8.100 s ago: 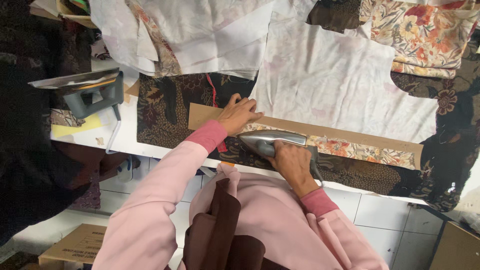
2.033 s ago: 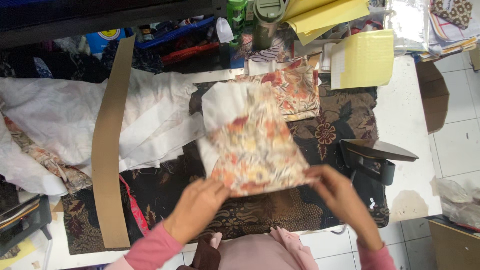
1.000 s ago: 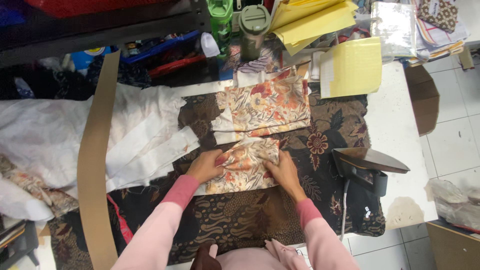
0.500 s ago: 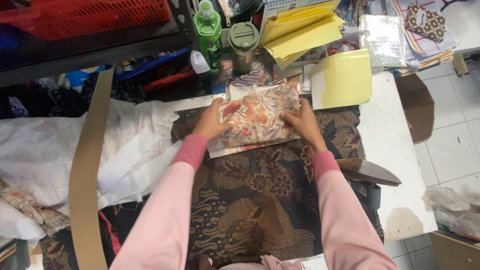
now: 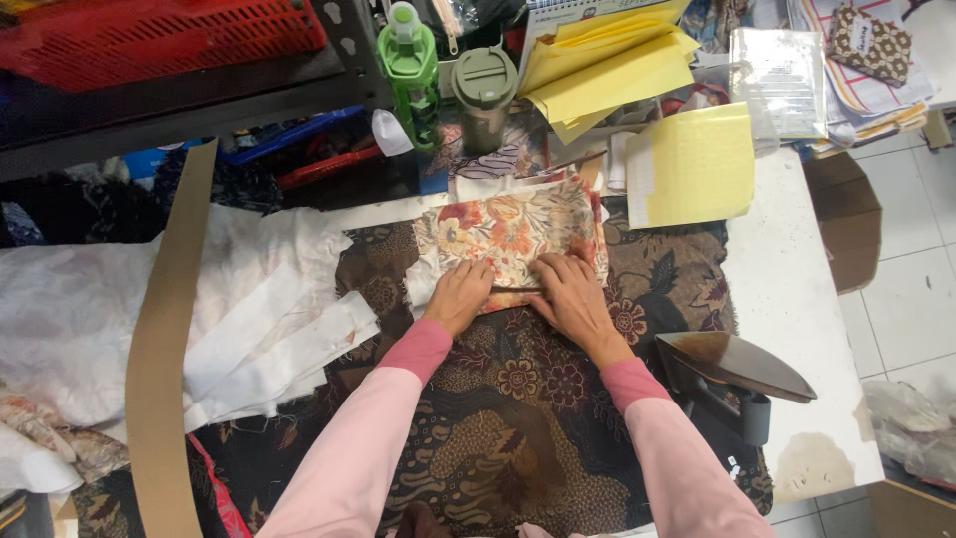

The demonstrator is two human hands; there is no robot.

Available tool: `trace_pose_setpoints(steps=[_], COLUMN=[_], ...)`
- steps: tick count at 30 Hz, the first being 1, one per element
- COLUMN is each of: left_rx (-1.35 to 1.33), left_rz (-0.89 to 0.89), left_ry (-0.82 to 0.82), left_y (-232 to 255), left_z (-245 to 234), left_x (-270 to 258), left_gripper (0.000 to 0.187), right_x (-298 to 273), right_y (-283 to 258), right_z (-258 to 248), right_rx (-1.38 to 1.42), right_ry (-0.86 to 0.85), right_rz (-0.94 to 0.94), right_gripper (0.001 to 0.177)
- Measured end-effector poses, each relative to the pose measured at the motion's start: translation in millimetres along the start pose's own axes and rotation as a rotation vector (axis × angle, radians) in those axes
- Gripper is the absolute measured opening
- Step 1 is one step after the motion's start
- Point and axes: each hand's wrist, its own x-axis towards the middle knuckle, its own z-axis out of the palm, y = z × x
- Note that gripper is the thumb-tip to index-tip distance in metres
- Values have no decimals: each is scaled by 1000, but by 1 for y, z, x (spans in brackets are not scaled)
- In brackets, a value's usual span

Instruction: The person repeatedly irons a floral-patterned fabric strip using a cardboard template and an iron. They align the template, press the fabric, remove the template, and fold the strip. This cycle is performed multiple times on the same piece of fabric.

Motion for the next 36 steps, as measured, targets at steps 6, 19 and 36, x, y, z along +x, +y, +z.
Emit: trace_pose_setpoints(steps=[6,19,36], left_rx=[64,-366,-2088], left_rz=[26,-325,-1210], left_ry=[-7,406,1136], left_y=[-1,20,-124], left_z=[6,-52,-9], left_x=[22,-150,-367], left_gripper=[22,28,68], right_x=[1,-44,146], right_y=[25,-54,-269], right_z=[-5,-12,288], right_rx=[-139,-198,1797], right_ry=[110,32,-356], right_rz=[81,171,1108], right_gripper=[33,57,26])
